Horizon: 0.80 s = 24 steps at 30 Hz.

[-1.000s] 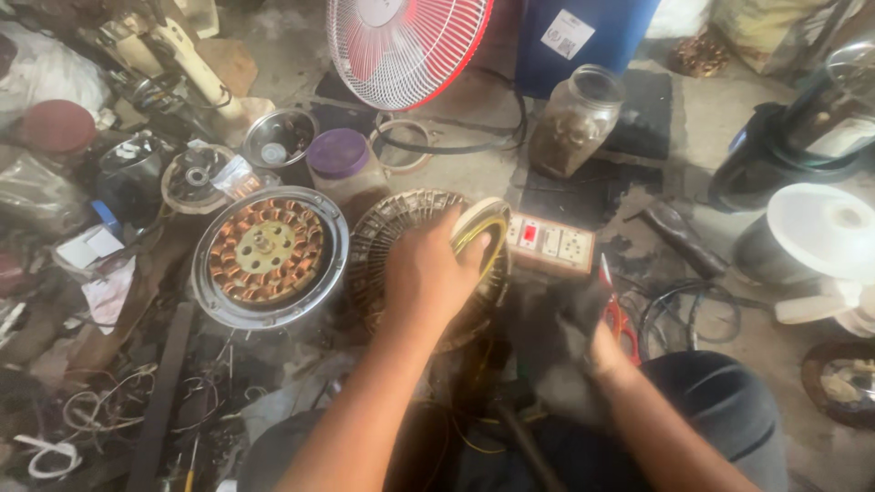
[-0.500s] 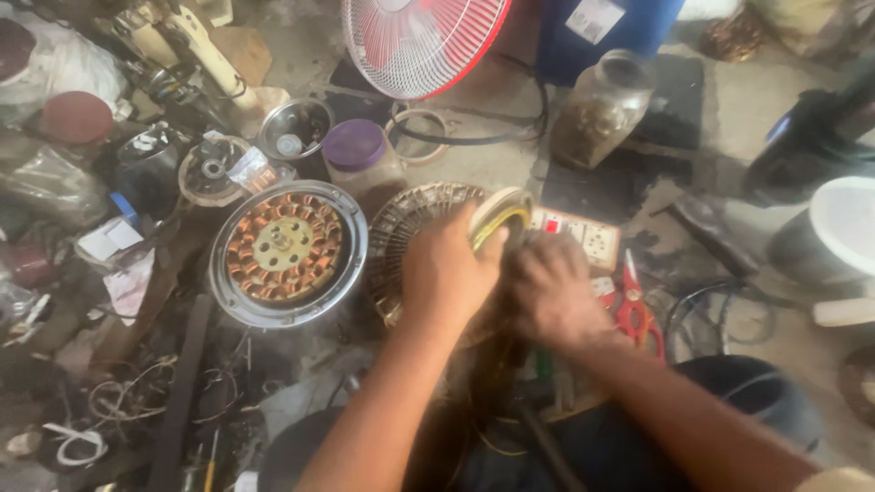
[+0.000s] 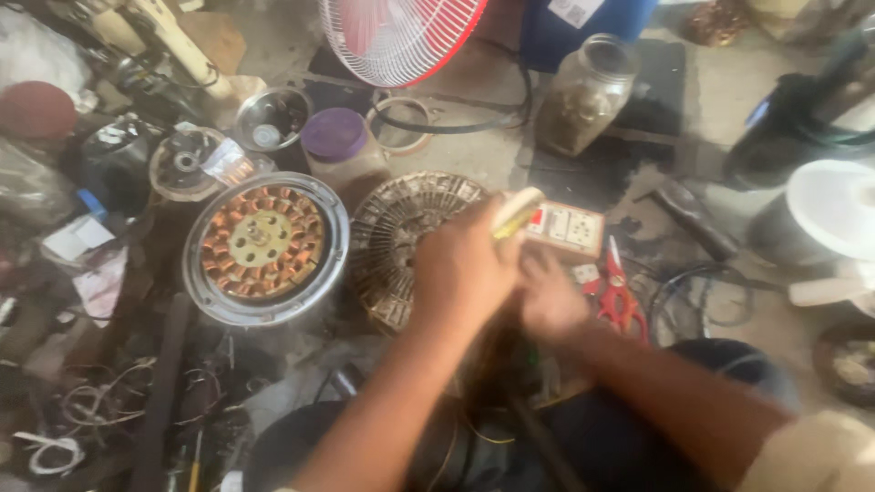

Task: The person reassembles the internal components of a fan by placing a copper stator onto a motor housing, hammering it into place with a mallet, and wiping down parts with a cloth.

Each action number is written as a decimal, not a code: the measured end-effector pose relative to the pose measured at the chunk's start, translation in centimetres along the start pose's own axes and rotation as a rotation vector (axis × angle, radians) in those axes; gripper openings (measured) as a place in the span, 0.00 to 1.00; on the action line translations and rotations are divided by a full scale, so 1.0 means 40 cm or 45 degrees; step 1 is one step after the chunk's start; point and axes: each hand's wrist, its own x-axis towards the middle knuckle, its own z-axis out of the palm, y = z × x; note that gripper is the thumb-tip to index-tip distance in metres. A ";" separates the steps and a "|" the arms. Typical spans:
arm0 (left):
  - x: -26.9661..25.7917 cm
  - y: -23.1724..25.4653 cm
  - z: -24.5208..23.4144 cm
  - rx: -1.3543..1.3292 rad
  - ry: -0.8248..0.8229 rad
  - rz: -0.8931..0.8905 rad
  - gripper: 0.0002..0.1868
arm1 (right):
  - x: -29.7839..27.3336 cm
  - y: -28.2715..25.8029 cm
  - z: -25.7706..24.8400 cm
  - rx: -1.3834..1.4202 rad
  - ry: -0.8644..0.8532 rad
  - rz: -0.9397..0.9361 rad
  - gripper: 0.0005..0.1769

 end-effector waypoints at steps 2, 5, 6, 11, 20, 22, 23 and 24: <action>-0.009 -0.018 0.000 -0.053 0.189 0.114 0.19 | -0.024 0.032 0.001 -0.058 0.078 -0.032 0.22; -0.046 -0.035 0.011 -0.106 0.428 0.222 0.22 | 0.029 -0.131 0.082 0.416 0.483 0.517 0.24; -0.056 -0.035 0.017 -0.123 0.482 0.222 0.22 | 0.040 -0.160 0.079 0.412 0.489 0.513 0.24; -0.118 -0.066 0.000 -0.249 0.486 0.252 0.22 | 0.011 -0.208 0.022 0.980 0.647 0.306 0.28; -0.148 -0.106 -0.014 -0.421 0.634 0.079 0.22 | 0.036 -0.218 0.051 0.409 0.499 0.372 0.24; -0.105 -0.122 -0.066 -0.364 0.539 -0.015 0.22 | 0.060 -0.167 0.019 0.378 0.419 0.259 0.29; -0.064 -0.123 -0.072 -0.148 0.431 0.054 0.26 | 0.042 -0.154 0.002 0.340 0.286 0.178 0.33; -0.029 -0.122 -0.076 0.067 0.319 0.123 0.29 | 0.033 -0.156 -0.007 0.351 0.276 0.178 0.33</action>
